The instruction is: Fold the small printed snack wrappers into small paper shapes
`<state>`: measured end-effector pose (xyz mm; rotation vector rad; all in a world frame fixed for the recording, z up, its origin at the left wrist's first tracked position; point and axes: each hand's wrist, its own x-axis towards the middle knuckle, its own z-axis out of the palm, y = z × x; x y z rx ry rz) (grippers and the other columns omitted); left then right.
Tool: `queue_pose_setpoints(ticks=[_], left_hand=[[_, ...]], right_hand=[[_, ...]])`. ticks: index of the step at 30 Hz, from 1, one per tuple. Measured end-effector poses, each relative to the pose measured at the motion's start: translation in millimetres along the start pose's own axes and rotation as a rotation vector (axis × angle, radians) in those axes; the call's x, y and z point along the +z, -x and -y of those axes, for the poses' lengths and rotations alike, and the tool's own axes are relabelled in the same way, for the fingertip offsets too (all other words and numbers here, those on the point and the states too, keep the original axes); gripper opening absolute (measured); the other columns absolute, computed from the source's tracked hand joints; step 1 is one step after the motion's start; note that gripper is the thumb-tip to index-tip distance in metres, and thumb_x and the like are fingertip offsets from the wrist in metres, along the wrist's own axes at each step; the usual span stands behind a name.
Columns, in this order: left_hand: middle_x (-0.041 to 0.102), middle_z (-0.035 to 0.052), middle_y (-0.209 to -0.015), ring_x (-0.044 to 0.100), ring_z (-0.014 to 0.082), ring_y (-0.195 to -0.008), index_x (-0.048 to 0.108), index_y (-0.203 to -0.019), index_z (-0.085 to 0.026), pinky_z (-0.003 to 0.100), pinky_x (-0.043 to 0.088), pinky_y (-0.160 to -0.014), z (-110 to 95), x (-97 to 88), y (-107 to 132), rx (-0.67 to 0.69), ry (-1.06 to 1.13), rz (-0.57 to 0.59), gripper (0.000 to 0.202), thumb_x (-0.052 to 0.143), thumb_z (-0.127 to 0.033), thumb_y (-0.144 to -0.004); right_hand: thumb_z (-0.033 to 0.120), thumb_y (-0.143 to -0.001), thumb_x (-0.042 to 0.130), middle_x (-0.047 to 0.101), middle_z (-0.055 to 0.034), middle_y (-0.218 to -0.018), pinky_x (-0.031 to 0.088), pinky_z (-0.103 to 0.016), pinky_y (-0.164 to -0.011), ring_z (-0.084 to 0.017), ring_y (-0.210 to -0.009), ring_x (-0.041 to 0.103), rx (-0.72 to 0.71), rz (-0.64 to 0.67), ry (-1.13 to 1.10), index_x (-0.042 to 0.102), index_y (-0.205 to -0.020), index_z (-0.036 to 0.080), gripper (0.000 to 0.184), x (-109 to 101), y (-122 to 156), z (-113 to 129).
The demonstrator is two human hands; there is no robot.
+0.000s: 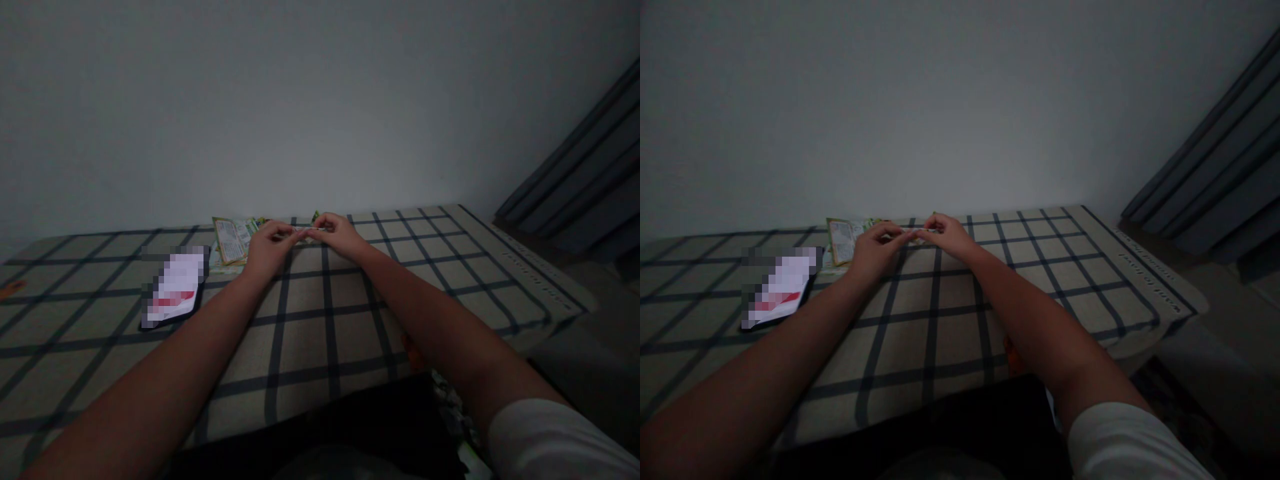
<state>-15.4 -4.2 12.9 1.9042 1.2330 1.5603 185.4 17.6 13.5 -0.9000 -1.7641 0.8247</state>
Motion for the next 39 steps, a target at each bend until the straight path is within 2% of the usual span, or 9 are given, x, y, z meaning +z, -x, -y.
queue_pose_setpoints(ticks=[3,7,10,17,20,26,32,35,39], left_hand=[[0.070,0.0041,-0.090,0.064,0.0188,-0.088,0.067,-0.067,-0.020,0.030,0.049,-0.084,1,1.1,1,-0.012,0.029,-0.004,0.028,0.081,-0.043,-0.076],[0.063,0.0000,-0.069,0.055,0.0153,-0.066,0.065,-0.071,-0.019,0.026,0.040,-0.061,0,2.9,4,-0.179,0.063,0.076,0.032,0.080,-0.047,-0.077],[0.056,-0.0027,-0.062,0.048,0.0134,-0.059,0.062,-0.072,-0.019,0.025,0.032,-0.056,-4,3.3,6,-0.204,0.070,0.080,0.035,0.082,-0.048,-0.074],[0.056,-0.0025,-0.065,0.048,0.0138,-0.061,0.060,-0.073,-0.020,0.025,0.033,-0.058,-7,2.2,7,-0.129,0.012,0.078,0.032,0.077,-0.047,-0.079],[0.060,-0.0012,-0.067,0.052,0.0147,-0.064,0.064,-0.076,-0.020,0.025,0.036,-0.060,-5,3.5,6,-0.163,0.070,0.125,0.035,0.080,-0.050,-0.075],[0.074,0.0033,-0.080,0.064,0.0179,-0.072,0.069,-0.085,-0.018,0.028,0.046,-0.068,-6,5.3,5,-0.340,0.381,0.244,0.049,0.089,-0.056,-0.062],[0.074,0.0038,-0.077,0.064,0.0183,-0.073,0.078,-0.083,-0.017,0.027,0.046,-0.067,-3,2.2,6,-0.298,0.286,0.241,0.040,0.085,-0.054,-0.070],[0.076,0.0050,-0.081,0.065,0.0185,-0.073,0.079,-0.085,-0.016,0.028,0.049,-0.068,-1,2.6,2,-0.389,0.414,0.194,0.037,0.087,-0.048,-0.067],[0.078,0.0077,-0.089,0.070,0.0182,-0.077,0.077,-0.085,-0.014,0.027,0.056,-0.073,-5,2.9,-4,-0.616,0.689,0.174,0.028,0.087,-0.031,-0.066]], right_hand=[[0.047,-0.079,0.078,0.064,-0.0011,-0.084,0.050,-0.029,-0.077,-0.015,-0.081,0.061,0.028,-0.001,-0.050,0.059,-0.081,0.019,0.034,2,1,4],[0.043,-0.077,0.078,0.063,0.0001,-0.081,0.049,-0.028,-0.072,-0.014,-0.077,0.061,0.064,0.008,-0.086,0.057,-0.080,0.019,0.032,3,2,8],[0.039,-0.076,0.078,0.063,0.0009,-0.078,0.048,-0.026,-0.067,-0.014,-0.074,0.060,0.098,0.020,-0.118,0.055,-0.078,0.019,0.030,3,1,7],[0.036,-0.078,0.077,0.066,0.0003,-0.078,0.045,-0.024,-0.061,-0.012,-0.066,0.058,0.139,0.213,-0.113,0.068,-0.095,0.016,0.028,0,1,0],[0.037,-0.080,0.075,0.063,0.0016,-0.070,0.042,-0.023,-0.061,-0.012,-0.064,0.057,0.125,0.195,-0.021,0.070,-0.090,0.015,0.025,-1,2,2],[0.035,-0.081,0.073,0.064,-0.0001,-0.075,0.043,-0.024,-0.062,-0.013,-0.068,0.058,0.133,0.154,0.019,0.068,-0.086,0.015,0.021,-2,3,8],[0.034,-0.080,0.074,0.064,-0.0001,-0.078,0.045,-0.024,-0.060,-0.012,-0.067,0.057,0.123,0.180,-0.041,0.067,-0.088,0.015,0.022,2,3,3],[0.034,-0.077,0.078,0.067,-0.0019,-0.090,0.048,-0.023,-0.060,-0.011,-0.068,0.058,0.126,0.154,-0.128,0.067,-0.101,0.016,0.032,5,4,4],[0.029,-0.074,0.083,0.067,-0.0017,-0.103,0.053,-0.024,-0.067,-0.012,-0.076,0.061,0.118,0.112,-0.261,0.061,-0.127,0.024,0.058,6,5,5]])
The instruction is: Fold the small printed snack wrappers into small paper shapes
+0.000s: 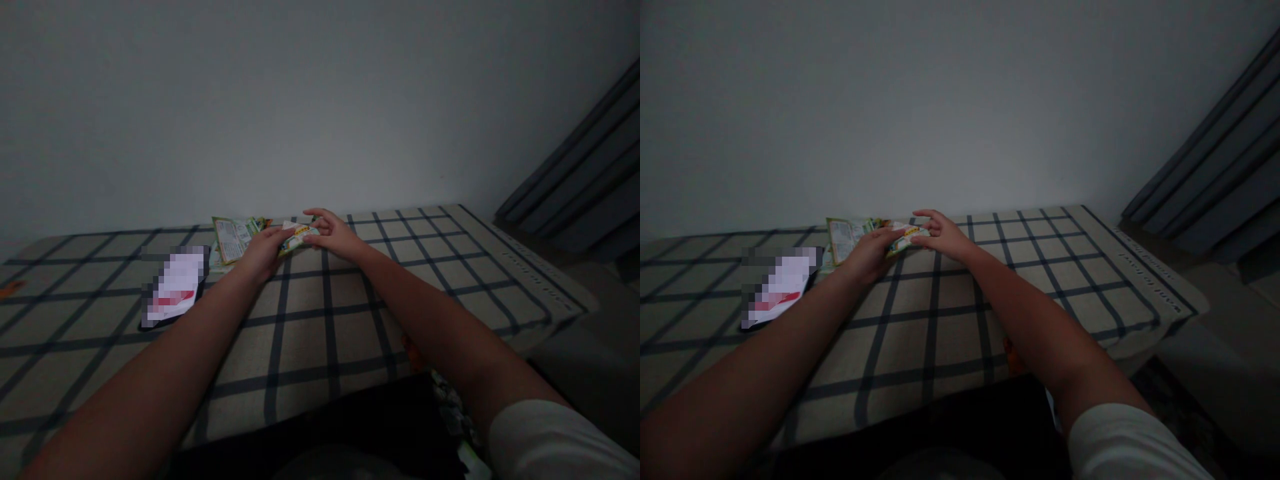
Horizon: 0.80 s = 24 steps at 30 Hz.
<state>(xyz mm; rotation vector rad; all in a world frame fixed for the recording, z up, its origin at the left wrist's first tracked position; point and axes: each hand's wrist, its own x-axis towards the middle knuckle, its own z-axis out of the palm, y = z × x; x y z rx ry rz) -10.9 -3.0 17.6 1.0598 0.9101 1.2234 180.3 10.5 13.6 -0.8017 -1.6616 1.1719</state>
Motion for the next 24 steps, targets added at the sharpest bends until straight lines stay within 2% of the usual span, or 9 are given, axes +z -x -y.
queue_pose_setpoints(ticks=[2,5,7,11,17,21,24], left_hand=[[0.077,0.0065,-0.088,0.069,0.0141,-0.071,0.076,-0.087,-0.014,0.022,0.054,-0.062,-4,1.7,0,-0.054,0.048,-0.044,0.020,0.082,-0.023,-0.070],[0.071,0.0032,-0.075,0.059,0.0080,-0.054,0.073,-0.084,-0.013,0.015,0.042,-0.042,-9,3.8,2,-0.120,0.075,-0.099,0.010,0.075,-0.017,-0.075],[0.067,0.0017,-0.069,0.056,0.0067,-0.050,0.072,-0.082,-0.013,0.013,0.038,-0.038,-12,4.9,3,-0.164,0.094,-0.096,0.006,0.074,-0.015,-0.077],[0.063,0.0001,-0.065,0.054,0.0062,-0.046,0.070,-0.082,-0.012,0.013,0.037,-0.034,-12,5.0,3,-0.195,0.092,-0.100,0.002,0.070,-0.012,-0.080],[0.064,-0.0001,-0.068,0.056,0.0066,-0.047,0.071,-0.084,-0.012,0.013,0.039,-0.034,-9,1.0,1,-0.207,0.060,-0.036,0.005,0.072,-0.014,-0.079],[0.066,-0.0007,-0.069,0.058,0.0068,-0.049,0.072,-0.086,-0.013,0.012,0.042,-0.037,-11,2.7,3,-0.233,0.037,-0.086,0.005,0.073,-0.015,-0.081],[0.067,-0.0004,-0.070,0.059,0.0075,-0.050,0.072,-0.085,-0.014,0.013,0.044,-0.038,-12,3.3,3,-0.258,0.063,-0.114,0.003,0.070,-0.014,-0.083]], right_hand=[[0.029,-0.073,0.084,0.067,-0.0017,-0.102,0.053,-0.025,-0.071,-0.012,-0.078,0.061,-0.024,0.008,0.026,0.066,-0.121,0.023,0.051,-2,-1,-1],[0.031,-0.076,0.083,0.068,-0.0014,-0.091,0.050,-0.027,-0.071,-0.013,-0.075,0.058,-0.047,0.013,0.177,0.074,-0.109,0.019,0.036,-4,-2,-2],[0.031,-0.077,0.083,0.069,-0.0029,-0.093,0.049,-0.029,-0.074,-0.014,-0.078,0.059,-0.089,0.009,0.247,0.077,-0.104,0.019,0.030,-5,-3,-2],[0.031,-0.080,0.081,0.070,-0.0058,-0.103,0.050,-0.030,-0.082,-0.016,-0.089,0.062,-0.154,0.037,0.278,0.080,-0.100,0.020,0.022,-6,-3,0],[0.031,-0.084,0.079,0.068,-0.0054,-0.104,0.050,-0.032,-0.088,-0.017,-0.097,0.063,-0.191,0.074,0.295,0.081,-0.097,0.021,0.016,-9,-2,2],[0.026,-0.085,0.077,0.068,-0.0051,-0.104,0.050,-0.032,-0.093,-0.018,-0.102,0.063,-0.198,0.055,0.295,0.081,-0.094,0.021,0.011,-8,-1,2],[0.028,-0.087,0.075,0.068,-0.0054,-0.103,0.051,-0.032,-0.091,-0.017,-0.098,0.062,-0.184,0.041,0.290,0.082,-0.097,0.023,0.013,-7,-1,2]])
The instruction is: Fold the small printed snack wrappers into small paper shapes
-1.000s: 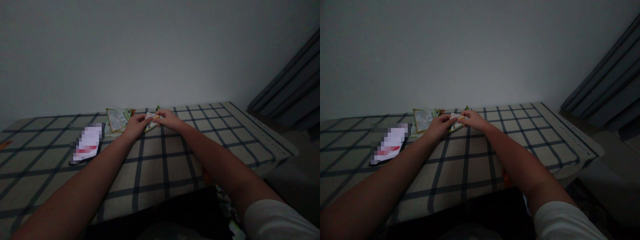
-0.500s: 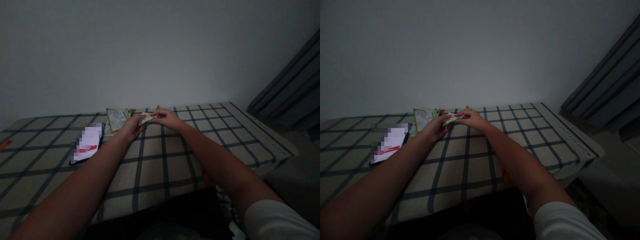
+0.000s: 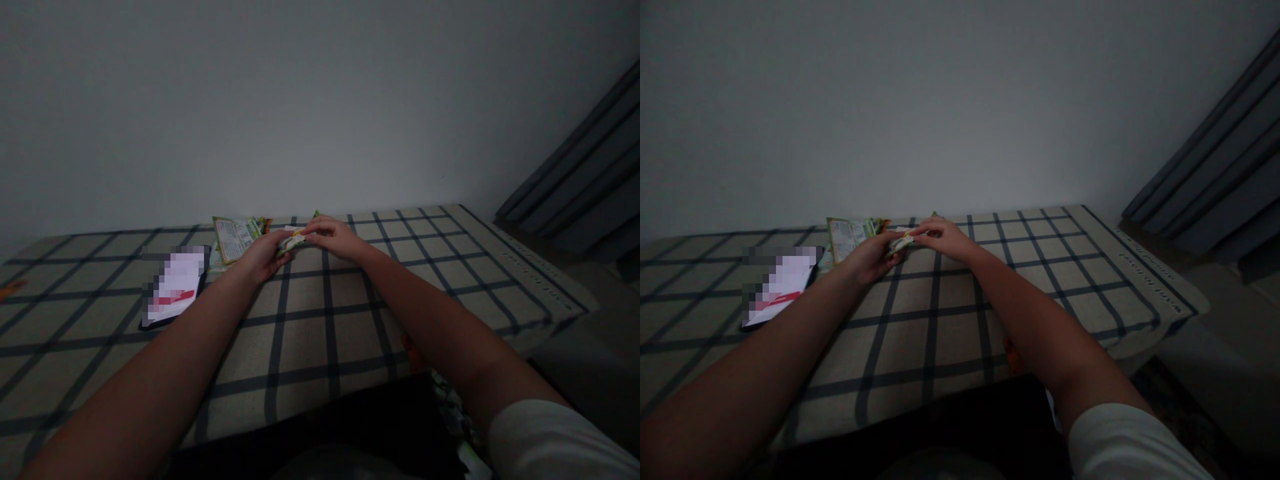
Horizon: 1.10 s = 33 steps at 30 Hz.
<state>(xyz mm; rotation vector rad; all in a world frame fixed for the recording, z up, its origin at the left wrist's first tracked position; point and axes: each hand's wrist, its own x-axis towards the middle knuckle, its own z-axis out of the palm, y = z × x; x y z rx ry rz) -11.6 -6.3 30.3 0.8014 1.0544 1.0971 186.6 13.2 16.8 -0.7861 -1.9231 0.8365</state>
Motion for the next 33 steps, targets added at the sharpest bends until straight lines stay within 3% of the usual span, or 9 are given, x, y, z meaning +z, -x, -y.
queue_pose_setpoints(ticks=[3,7,11,17,30,33], left_hand=[[0.066,0.0005,-0.067,0.058,0.0078,-0.048,0.071,-0.082,-0.013,0.014,0.044,-0.038,-1,-0.9,-1,-0.038,0.026,0.043,0.004,0.067,-0.012,-0.083],[0.064,0.0013,-0.064,0.055,0.0076,-0.046,0.070,-0.080,-0.012,0.014,0.041,-0.036,0,-1.3,-3,-0.050,-0.008,0.073,0.003,0.067,-0.012,-0.081],[0.063,0.0012,-0.064,0.052,0.0070,-0.044,0.071,-0.080,-0.012,0.014,0.037,-0.034,4,0.0,-2,0.010,-0.111,0.089,0.005,0.071,-0.016,-0.078],[0.068,0.0034,-0.075,0.060,0.0097,-0.056,0.073,-0.082,-0.013,0.016,0.043,-0.041,11,-1.5,-5,0.128,-0.132,0.126,0.012,0.078,-0.020,-0.074],[0.069,0.0040,-0.071,0.057,0.0092,-0.057,0.072,-0.071,-0.012,0.019,0.041,-0.048,10,0.0,0,0.105,-0.181,0.161,0.019,0.085,-0.026,-0.073],[0.070,0.0048,-0.073,0.057,0.0089,-0.058,0.073,-0.073,-0.013,0.019,0.041,-0.049,10,2.0,1,0.112,-0.166,0.179,0.017,0.084,-0.025,-0.077]], right_hand=[[0.030,-0.088,0.074,0.068,-0.0060,-0.107,0.053,-0.032,-0.087,-0.017,-0.096,0.062,0.006,0.005,-0.031,0.083,-0.101,0.024,0.016,0,0,-1],[0.029,-0.085,0.077,0.070,-0.0057,-0.109,0.052,-0.034,-0.095,-0.018,-0.101,0.064,0.026,0.031,-0.004,0.084,-0.092,0.024,0.010,-5,0,-2],[0.029,-0.084,0.077,0.071,-0.0056,-0.104,0.051,-0.035,-0.098,-0.018,-0.100,0.065,0.021,0.058,0.013,0.082,-0.081,0.022,0.009,-9,-1,-3],[0.029,-0.084,0.077,0.070,-0.0057,-0.100,0.050,-0.036,-0.099,-0.017,-0.097,0.065,-0.008,0.041,0.020,0.076,-0.072,0.020,0.016,-8,-1,-5],[0.022,-0.089,0.070,0.069,-0.0054,-0.102,0.049,-0.032,-0.095,-0.016,-0.098,0.064,0.014,-0.025,-0.033,0.073,-0.080,0.018,0.011,-4,-3,-3],[0.027,-0.090,0.070,0.068,-0.0042,-0.095,0.051,-0.030,-0.085,-0.015,-0.090,0.063,0.053,-0.042,-0.063,0.072,-0.082,0.018,0.012,-3,-2,-6]])
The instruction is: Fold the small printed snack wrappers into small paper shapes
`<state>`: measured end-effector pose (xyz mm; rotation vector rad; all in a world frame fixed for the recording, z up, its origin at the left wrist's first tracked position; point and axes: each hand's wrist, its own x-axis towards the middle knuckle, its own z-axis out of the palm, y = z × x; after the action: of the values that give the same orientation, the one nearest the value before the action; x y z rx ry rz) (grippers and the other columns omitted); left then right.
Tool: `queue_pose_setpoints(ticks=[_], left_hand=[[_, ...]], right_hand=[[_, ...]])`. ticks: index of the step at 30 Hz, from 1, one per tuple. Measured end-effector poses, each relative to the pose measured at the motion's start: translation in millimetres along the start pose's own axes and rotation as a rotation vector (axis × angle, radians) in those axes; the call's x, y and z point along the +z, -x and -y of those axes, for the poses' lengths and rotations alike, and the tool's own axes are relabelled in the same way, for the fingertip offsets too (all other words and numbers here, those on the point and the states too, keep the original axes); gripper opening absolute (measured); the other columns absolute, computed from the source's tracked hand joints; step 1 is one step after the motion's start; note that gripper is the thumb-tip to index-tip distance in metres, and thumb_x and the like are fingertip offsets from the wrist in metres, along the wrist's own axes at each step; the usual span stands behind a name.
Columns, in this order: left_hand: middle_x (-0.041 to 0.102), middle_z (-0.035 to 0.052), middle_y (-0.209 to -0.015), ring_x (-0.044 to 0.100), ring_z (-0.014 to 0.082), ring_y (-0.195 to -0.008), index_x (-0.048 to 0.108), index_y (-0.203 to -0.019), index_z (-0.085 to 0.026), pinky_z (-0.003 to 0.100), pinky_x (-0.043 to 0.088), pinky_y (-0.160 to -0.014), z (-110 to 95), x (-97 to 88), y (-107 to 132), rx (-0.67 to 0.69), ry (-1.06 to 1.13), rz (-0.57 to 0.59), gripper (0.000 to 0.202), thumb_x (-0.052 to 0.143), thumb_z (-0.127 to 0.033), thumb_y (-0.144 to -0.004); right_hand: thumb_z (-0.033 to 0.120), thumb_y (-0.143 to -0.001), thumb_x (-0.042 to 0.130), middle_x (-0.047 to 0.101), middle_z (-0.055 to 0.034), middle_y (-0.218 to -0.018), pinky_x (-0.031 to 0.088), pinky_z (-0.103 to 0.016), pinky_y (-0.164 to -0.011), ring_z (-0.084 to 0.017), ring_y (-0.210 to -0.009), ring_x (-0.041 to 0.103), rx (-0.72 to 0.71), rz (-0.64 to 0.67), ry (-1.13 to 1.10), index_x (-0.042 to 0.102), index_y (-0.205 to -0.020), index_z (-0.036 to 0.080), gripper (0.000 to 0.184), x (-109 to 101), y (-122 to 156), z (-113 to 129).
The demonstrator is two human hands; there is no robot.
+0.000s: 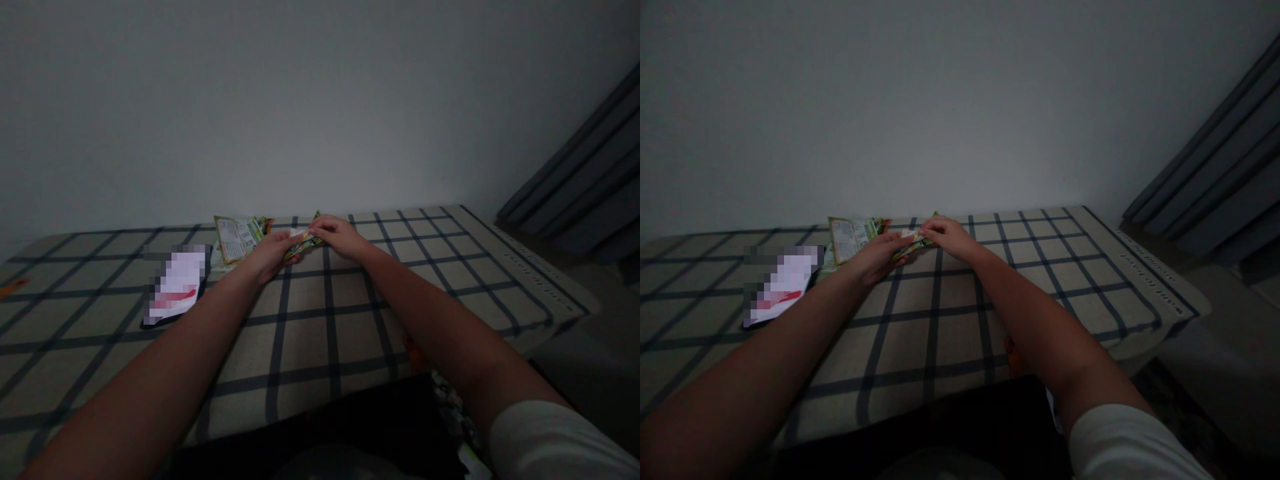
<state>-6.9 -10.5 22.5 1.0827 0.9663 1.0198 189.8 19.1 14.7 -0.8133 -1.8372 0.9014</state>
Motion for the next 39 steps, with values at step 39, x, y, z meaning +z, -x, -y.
queue_pose_setpoints(ticks=[39], left_hand=[[0.078,0.0078,-0.113,0.070,0.0246,-0.102,0.082,-0.105,-0.019,0.036,0.054,-0.094,3,-11.7,0,0.641,-0.716,-0.122,0.038,0.076,-0.044,-0.077]], right_hand=[[0.022,-0.088,0.074,0.067,-0.0003,-0.078,0.056,-0.028,-0.070,-0.011,-0.066,0.060,0.216,-0.142,-0.219,0.065,-0.078,0.016,0.015,-1,-1,11]])
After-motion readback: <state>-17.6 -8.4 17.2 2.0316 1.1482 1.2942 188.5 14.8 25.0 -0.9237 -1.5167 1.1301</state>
